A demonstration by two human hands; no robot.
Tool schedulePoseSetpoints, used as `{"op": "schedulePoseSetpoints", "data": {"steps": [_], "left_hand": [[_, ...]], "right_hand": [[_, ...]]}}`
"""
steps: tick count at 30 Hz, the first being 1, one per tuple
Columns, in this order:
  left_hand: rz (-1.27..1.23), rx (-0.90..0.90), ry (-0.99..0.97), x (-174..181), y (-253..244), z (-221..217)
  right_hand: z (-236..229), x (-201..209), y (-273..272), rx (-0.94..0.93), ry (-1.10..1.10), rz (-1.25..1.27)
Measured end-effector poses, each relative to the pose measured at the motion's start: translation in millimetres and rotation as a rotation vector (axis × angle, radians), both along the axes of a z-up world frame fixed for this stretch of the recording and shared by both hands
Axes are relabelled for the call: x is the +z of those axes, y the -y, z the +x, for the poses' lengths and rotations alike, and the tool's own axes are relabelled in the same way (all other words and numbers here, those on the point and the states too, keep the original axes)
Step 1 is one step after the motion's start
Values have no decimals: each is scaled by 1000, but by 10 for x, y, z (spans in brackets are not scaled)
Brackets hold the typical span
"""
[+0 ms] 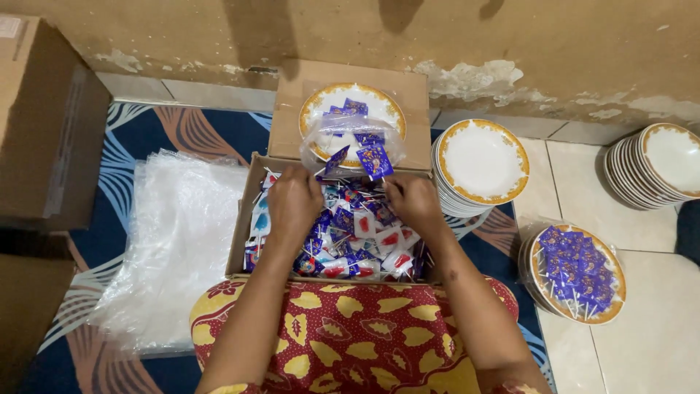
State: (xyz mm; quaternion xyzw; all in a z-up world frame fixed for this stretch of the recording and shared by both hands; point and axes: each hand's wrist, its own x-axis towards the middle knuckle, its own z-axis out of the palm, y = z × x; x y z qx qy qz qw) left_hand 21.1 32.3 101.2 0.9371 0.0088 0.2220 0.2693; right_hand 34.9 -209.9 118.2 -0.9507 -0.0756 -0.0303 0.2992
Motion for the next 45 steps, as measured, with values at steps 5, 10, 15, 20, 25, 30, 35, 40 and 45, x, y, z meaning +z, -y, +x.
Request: {"op": "schedulePoseSetpoints", "data": {"steps": [5,10,15,20,25,30,35,40,45], "left_hand": [[141,53,-80,-540,222,960],[221,66,-197,-799,273,1496],[199,-25,-10,-424,208,1280],[44,-168,348,-278,174,340],[-45,-395,-89,-1147,207,-156],[57,-514,-212,-1408,289,-181],[-87,-464,-274,-1488,115,-164],[-96,-500,-399,-1201,106,-330],[166,-483,-436,-1293,211,-277]], "right_hand": [[1028,-483,-191,15,46,-215],[1468,-557,-331,-48,-49,-329],[952,-76,-385,6,291,-132],[259,-308,37,111,503,254],[-193,-880,379,149,-1,52],[-400,-1036,380,407,-151,-209],[-325,-1483,426,469,21,-318],[-279,-1615,479,426,135,-318],[-390,-1135,359,59,36,307]]}}
